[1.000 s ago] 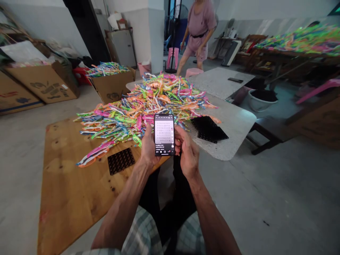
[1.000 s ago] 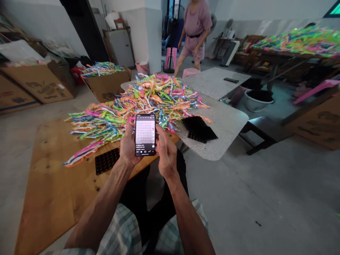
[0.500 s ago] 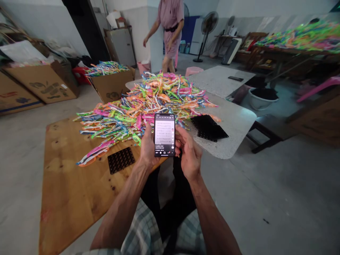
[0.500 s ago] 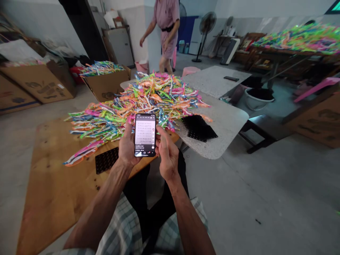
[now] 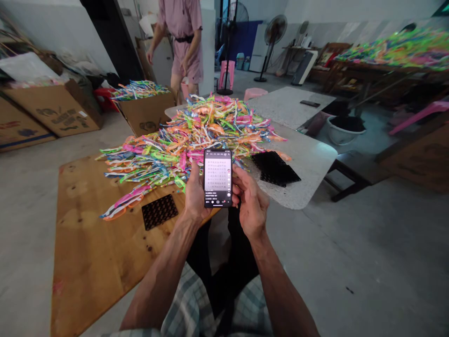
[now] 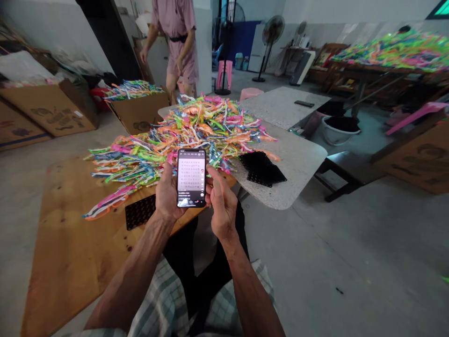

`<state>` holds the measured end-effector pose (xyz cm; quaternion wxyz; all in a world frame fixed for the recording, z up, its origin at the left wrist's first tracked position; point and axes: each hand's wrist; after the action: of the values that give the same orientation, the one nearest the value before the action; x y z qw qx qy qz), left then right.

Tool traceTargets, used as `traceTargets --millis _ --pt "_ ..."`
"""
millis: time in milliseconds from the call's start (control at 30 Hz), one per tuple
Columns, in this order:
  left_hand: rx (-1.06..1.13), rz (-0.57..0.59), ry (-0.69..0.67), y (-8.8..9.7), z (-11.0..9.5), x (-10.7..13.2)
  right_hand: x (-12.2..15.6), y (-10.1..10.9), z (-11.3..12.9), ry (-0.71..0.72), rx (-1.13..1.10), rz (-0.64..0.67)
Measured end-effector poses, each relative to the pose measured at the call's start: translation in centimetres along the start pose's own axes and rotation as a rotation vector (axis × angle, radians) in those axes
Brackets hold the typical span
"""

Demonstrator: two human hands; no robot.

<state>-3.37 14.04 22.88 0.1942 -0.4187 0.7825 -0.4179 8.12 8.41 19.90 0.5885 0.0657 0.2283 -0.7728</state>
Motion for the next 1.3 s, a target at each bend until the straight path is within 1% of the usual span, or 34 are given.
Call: traceTargets --millis 100,200,433,600,733,900,1067,1300 --pt "0.024 -0.014 0.003 0.0 0.0 0.0 0.0 0.0 -0.1 0.0 0.006 -0.006" --pt "0.003 -0.023 0.014 0.0 0.0 0.1 0.0 -0.2 -0.2 0.006 -0.015 -0.012" --pt "-0.043 0.007 0.005 0.2 0.0 0.4 0.1 -0.2 -0.6 0.008 0.019 -0.027" --pt "-0.022 -0.007 0.003 0.4 -0.1 0.3 0.1 -0.2 -0.6 0.016 0.013 -0.027" --pt "-0.001 0.033 0.026 1.0 -0.1 0.2 0.1 -0.2 -1.0 0.032 0.011 -0.016" --pt "0.093 -0.001 0.022 1.6 0.1 0.0 0.0 -0.1 -1.2 0.026 0.043 0.007" --pt "0.06 0.037 0.021 1.7 0.3 -0.2 -0.2 0.0 -0.9 0.038 0.009 0.009" --pt "0.09 -0.048 0.027 0.9 0.3 -0.4 -0.3 0.4 -1.1 0.019 0.018 0.007"
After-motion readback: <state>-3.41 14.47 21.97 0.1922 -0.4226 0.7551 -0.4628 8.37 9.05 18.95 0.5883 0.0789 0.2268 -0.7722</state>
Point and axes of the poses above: each hand's wrist, its own x-axis away from the middle knuckle, its own y-axis out of the back of the hand, z = x × y, and after that the axes turned 4 degrees about x, right-handed
